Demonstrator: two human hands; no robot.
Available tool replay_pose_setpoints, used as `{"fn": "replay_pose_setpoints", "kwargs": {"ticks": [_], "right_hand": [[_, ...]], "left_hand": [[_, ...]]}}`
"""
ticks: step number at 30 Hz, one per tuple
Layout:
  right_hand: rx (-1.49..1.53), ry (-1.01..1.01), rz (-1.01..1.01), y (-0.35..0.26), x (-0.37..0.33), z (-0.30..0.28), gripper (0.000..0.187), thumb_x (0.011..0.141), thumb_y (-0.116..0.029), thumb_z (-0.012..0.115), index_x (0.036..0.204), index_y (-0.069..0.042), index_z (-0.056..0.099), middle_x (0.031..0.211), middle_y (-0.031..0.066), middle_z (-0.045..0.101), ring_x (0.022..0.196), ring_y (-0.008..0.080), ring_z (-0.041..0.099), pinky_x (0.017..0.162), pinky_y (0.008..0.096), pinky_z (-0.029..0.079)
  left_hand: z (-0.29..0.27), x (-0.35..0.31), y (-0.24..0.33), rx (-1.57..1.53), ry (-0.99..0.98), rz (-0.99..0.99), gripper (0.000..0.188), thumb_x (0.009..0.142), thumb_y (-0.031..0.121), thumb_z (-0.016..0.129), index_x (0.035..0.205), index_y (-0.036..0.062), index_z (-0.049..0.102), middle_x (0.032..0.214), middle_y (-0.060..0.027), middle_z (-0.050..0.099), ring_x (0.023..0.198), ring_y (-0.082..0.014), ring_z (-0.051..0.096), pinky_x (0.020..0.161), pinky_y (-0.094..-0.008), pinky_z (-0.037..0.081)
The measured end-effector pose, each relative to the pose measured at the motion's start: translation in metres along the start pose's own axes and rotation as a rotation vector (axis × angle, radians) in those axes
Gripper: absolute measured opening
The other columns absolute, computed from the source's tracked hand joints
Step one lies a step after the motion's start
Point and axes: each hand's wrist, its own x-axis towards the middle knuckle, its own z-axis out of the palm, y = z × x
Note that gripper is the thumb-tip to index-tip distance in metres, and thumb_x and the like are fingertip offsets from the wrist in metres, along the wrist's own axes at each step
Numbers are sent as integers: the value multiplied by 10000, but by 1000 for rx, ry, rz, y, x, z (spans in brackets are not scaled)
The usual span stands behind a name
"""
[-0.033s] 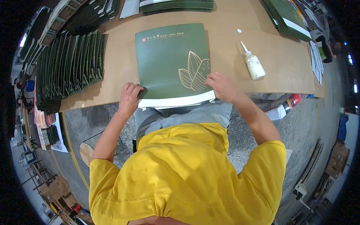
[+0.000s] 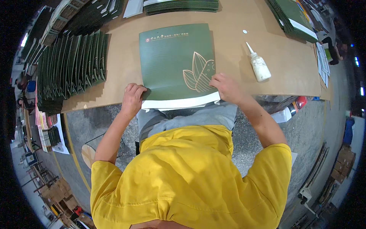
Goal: Applying glue and folding paper product components at a workbench.
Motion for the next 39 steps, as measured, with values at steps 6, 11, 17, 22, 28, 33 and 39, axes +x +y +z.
{"fn": "replay_pose_setpoints", "kwargs": {"ticks": [6, 11, 17, 22, 28, 33, 39], "right_hand": [[142, 52, 53, 8, 4, -5, 210, 735, 31, 559, 923, -30, 626, 898, 121, 616, 882, 278, 601, 767, 365, 489], [595, -48, 620, 23, 25, -6, 197, 792, -4, 496, 927, 5, 639, 735, 108, 628, 684, 208, 609, 639, 327, 485], [788, -189, 919, 19, 44, -22, 214, 809, 41, 481, 942, 16, 646, 629, 60, 602, 471, 96, 553, 416, 220, 461], [743, -191, 938, 16, 41, -34, 237, 810, -1, 481, 989, 8, 635, 685, 60, 609, 531, 118, 564, 482, 254, 476], [274, 370, 421, -37, 76, -69, 256, 858, -43, 496, 1082, -32, 620, 924, 61, 645, 868, 172, 602, 762, 288, 465], [263, -179, -88, -99, 170, -3, 161, 836, -143, 543, 910, -58, 659, 794, 151, 658, 714, 321, 634, 673, 411, 492], [-95, -362, -136, -117, 190, 50, 130, 806, -113, 538, 815, -42, 646, 803, 166, 662, 789, 336, 656, 688, 440, 515]], "left_hand": [[-10, 13, -2, -36, -76, 0, 206, 671, 14, 610, 870, 64, 633, 880, -78, 599, 948, -279, 526, 838, -400, 427], [-14, 30, -11, -222, -264, -403, 132, 746, 65, 607, 843, 33, 691, 842, -176, 654, 853, -369, 591, 746, -429, 477], [-7, 36, -15, -239, -323, -480, 151, 736, 74, 617, 873, 17, 641, 825, -203, 643, 840, -399, 600, 719, -464, 475], [1, 35, -18, -146, -223, -534, 157, 727, 60, 594, 877, 24, 570, 829, -194, 638, 832, -402, 595, 725, -483, 469], [-6, 34, -12, -30, -324, -423, 201, 691, 48, 597, 891, 33, 588, 869, -169, 642, 845, -373, 596, 744, -476, 477], [-2, 30, -15, -42, -271, -351, 185, 686, 55, 608, 871, 52, 608, 864, -138, 643, 875, -338, 599, 746, -462, 463], [7, 21, -19, 11, -258, -315, 174, 724, 28, 554, 895, 40, 586, 865, -140, 636, 840, -329, 597, 735, -458, 453]]}}
